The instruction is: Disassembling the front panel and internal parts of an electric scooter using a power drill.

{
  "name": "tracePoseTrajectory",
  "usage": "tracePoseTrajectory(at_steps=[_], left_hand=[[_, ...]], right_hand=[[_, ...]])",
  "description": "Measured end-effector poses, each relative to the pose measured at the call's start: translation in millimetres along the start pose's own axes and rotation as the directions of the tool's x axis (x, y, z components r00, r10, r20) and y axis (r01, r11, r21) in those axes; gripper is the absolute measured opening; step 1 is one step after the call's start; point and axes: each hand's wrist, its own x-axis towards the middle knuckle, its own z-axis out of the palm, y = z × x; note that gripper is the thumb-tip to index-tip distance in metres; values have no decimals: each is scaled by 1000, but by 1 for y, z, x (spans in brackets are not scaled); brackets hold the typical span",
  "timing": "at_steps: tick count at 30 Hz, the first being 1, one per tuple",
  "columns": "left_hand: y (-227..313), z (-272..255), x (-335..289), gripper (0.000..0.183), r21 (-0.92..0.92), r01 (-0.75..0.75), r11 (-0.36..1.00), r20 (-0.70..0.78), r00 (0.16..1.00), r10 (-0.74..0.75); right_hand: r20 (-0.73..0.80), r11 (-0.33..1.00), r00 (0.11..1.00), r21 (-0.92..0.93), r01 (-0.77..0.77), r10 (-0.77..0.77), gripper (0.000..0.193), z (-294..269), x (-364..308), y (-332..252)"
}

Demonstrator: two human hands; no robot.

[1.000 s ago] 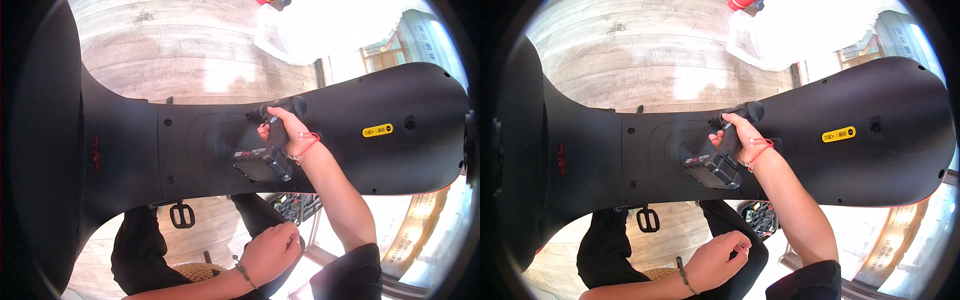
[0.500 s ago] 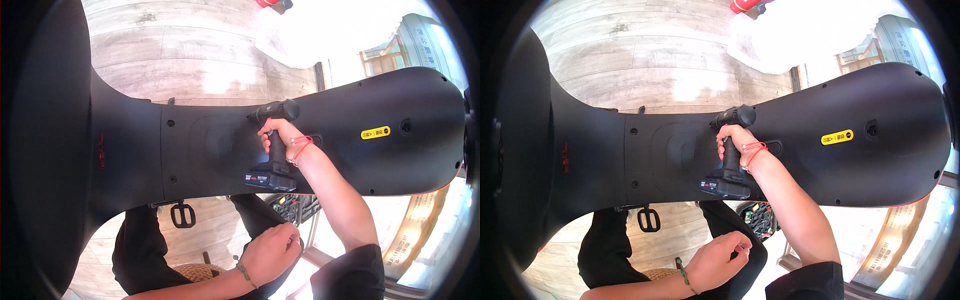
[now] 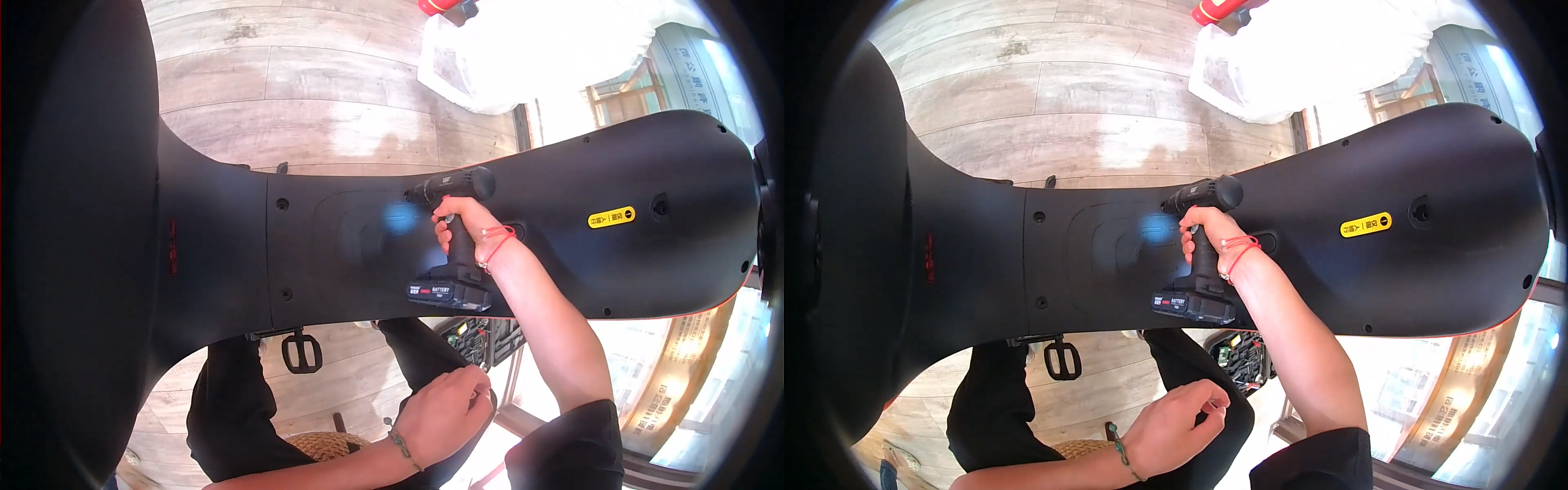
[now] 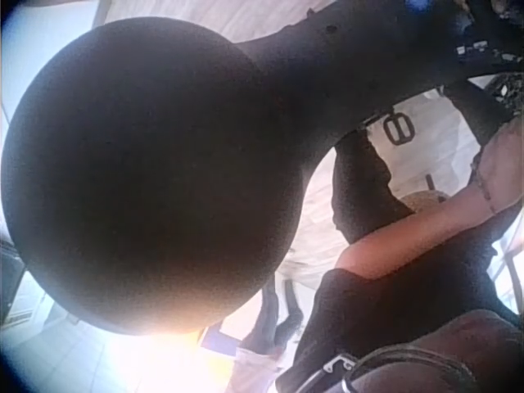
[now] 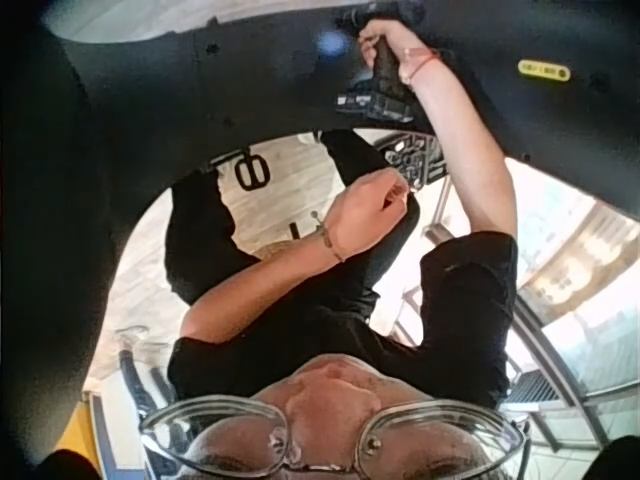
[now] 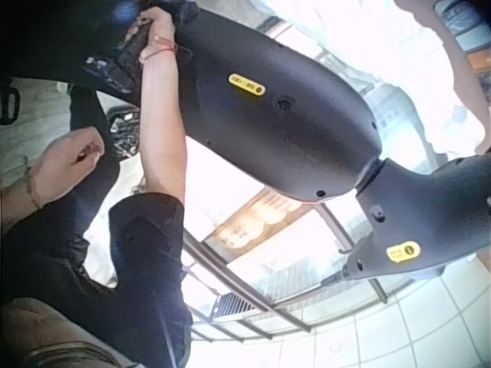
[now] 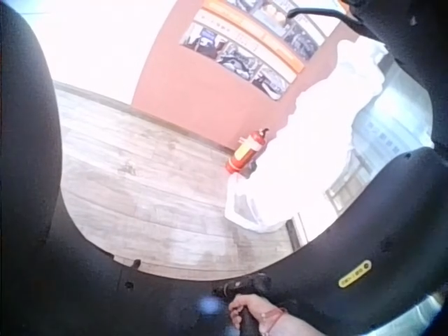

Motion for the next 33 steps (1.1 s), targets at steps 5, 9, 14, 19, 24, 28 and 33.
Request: tracePoseTrajectory(at_steps=[5, 9, 14, 19, 24, 28, 33], left_hand=[[0, -1, 1, 13, 0, -3, 1000, -8, 1000, 3], [2, -1, 1, 14, -6, 0, 1000, -3, 1000, 0], [5, -4, 1, 14, -7, -2, 1000, -3, 1000, 2], [4, -3, 2, 15, 3, -1, 1000, -8, 1000, 1], [7, -2, 2, 14, 3, -13, 1000, -13, 1000, 13], [7, -3, 2, 14, 1, -26, 1000, -12, 1000, 26], [6, -4, 0, 12, -13, 0, 1000, 10, 1000, 0]], right_hand=[[14, 1000, 1000, 9, 8, -8, 15, 0, 1, 2], [-15, 1000, 1000, -2, 11, -11, 14, 1, -1, 4], [-7, 998, 999, 30, 46, -45, 13, -5, 3, 12], [-39, 994, 993, -28, 107, -108, 13, -1, 2, 23], [-86, 973, 969, -39, 228, -231, 10, 8, 3, 46], [-137, 963, 959, 78, 260, -248, 7, 16, 8, 74], [-109, 923, 951, 232, 306, -288, 8, 17, 13, 96]])
